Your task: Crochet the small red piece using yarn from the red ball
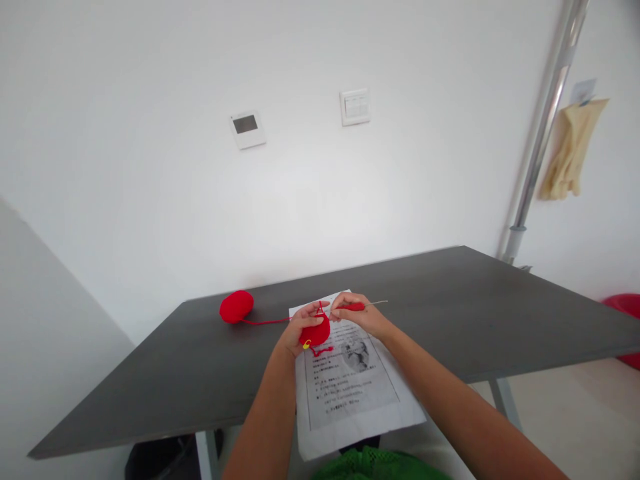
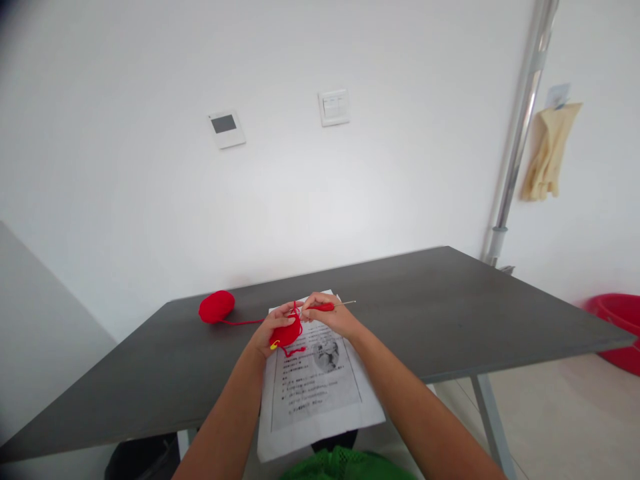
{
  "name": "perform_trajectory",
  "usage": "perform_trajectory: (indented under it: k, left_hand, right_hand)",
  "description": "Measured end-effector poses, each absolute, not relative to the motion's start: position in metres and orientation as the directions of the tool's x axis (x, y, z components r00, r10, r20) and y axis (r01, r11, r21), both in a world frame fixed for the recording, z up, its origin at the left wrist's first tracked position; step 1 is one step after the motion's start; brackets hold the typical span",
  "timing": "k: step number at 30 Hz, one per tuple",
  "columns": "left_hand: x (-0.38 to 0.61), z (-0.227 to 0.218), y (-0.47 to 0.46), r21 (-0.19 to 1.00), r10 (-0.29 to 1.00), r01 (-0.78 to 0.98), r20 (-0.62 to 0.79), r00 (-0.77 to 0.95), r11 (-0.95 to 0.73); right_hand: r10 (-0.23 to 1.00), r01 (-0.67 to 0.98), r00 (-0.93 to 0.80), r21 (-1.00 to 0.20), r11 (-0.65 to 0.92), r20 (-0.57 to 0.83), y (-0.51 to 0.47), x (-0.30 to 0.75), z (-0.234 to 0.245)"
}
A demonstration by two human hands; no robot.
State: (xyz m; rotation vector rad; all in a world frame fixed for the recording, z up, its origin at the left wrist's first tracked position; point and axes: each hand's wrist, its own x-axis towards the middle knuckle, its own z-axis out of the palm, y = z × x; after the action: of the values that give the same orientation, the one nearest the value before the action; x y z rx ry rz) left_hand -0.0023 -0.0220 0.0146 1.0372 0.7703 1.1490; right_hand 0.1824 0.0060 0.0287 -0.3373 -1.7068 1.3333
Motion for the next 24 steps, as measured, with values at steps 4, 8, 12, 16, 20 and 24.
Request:
perform_trajectory:
  k: [4,8,12,16,20,24]
  left_hand:
    - [0.0,0.017,-0.024,0.942,0.983,-0.334,0.027,0.183,0.037]
    - [0.003,0.019,-0.025,0.949,0.987,-0.315,0.037,0.159,0.015]
    - [0.005,0.017,-0.024,0.96,0.99,-0.28,0.044,0.135,-0.005]
    - [0.006,0.015,-0.022,0.968,0.995,-0.248,0.059,0.081,-0.038]
    - [0.008,0.013,-0.02,0.978,0.997,-0.194,0.079,-0.01,-0.079]
    - [0.009,0.013,-0.018,0.972,0.987,-0.175,0.145,-0.073,-0.155]
  right_hand:
    - [0.675,-0.18,-0.442,-0.796,0.578,0.591,0.01,0.181,0.024]
    - [0.624,-0.16,-0.416,-0.728,0.667,0.662,0.014,0.181,0.02]
    - [0.651,-0.138,-0.474,-0.781,0.609,0.592,0.015,0.181,0.019]
    - [0.684,-0.111,-0.476,-0.809,0.577,0.553,0.014,0.181,0.02]
    - [0.703,-0.136,-0.458,-0.824,0.55,0.544,0.015,0.181,0.021]
    - [0.718,-0.164,-0.447,-0.838,0.52,0.533,0.015,0.183,0.023]
